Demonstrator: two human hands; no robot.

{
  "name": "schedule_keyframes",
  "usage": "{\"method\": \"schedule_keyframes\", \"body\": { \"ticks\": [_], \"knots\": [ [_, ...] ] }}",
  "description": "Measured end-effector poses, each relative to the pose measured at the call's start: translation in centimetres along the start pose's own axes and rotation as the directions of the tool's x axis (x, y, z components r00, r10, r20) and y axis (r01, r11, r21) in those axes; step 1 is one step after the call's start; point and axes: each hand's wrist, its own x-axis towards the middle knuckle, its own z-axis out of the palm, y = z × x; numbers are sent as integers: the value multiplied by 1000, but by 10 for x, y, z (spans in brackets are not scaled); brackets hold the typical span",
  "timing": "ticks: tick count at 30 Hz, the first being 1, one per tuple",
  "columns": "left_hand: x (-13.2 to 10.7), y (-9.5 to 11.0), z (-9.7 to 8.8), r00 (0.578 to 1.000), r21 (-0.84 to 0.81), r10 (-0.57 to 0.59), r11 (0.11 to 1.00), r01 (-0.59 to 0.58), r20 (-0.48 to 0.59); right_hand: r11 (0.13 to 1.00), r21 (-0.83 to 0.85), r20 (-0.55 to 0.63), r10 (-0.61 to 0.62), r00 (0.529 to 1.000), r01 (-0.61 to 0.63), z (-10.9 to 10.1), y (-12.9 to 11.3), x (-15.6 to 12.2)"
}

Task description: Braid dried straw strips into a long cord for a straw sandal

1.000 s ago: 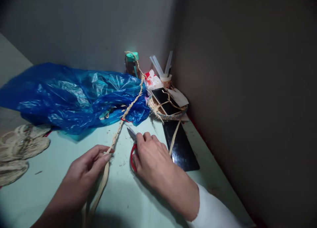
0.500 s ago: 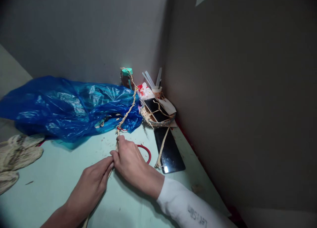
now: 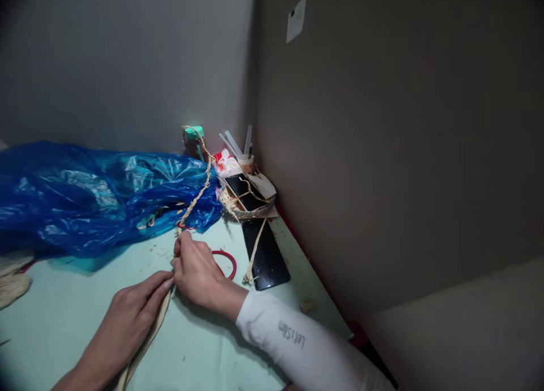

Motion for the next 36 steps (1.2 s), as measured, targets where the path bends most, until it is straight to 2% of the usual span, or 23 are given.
{"method": "schedule_keyframes", "body": {
  "ticks": [5, 8, 10, 11, 13, 15, 17, 20, 24, 29, 32, 36],
  "knots": [
    [0, -2, -1, 1000, -18, 6, 1000, -7, -17, 985, -156, 79, -60, 995, 72, -8, -6, 1],
    [-1, -3, -6, 999, -114, -50, 992, 49, 0, 916, -380, 82, -107, 991, 130, -36, -11, 1],
    [-1, -2, -10, 987, -291, -152, 943, 162, 59, 799, -598, 5, -74, 997, 62, -64, -10, -1],
    [-1, -1, -11, 971, -411, -216, 879, 240, 105, 737, -675, -52, -20, 998, -20, -79, -7, -3],
    [-2, 1, -11, 929, -641, -303, 675, 365, 210, 639, -754, -120, 99, 988, -156, -105, 5, -8],
    [-3, 4, -11, 910, -779, -308, 482, 401, 278, 605, -773, -133, 140, 981, -191, -125, 22, -12],
    [-4, 5, -12, 919, -838, -260, 390, 381, 297, 622, -751, -121, 199, 973, -220, -136, 41, -13],
    [-6, 5, -13, 929, -864, -214, 348, 363, 303, 625, -742, -108, 247, 963, -243, -140, 63, -11],
    [-7, 2, -14, 936, -863, -206, 370, 345, 286, 608, -749, -120, 265, 957, -263, -137, 70, -10],
    [-7, 3, -15, 927, -831, -237, 418, 367, 291, 597, -717, -239, 276, 931, -360, -141, 61, -14],
    [-7, 4, -15, 926, -823, -237, 430, 370, 293, 701, -623, -273, 222, 936, -348, -155, 51, -17],
    [-7, 3, -15, 921, -843, -234, 378, 382, 313, 885, -411, -236, 128, 963, -218, -169, 36, -22]
  ]
}}
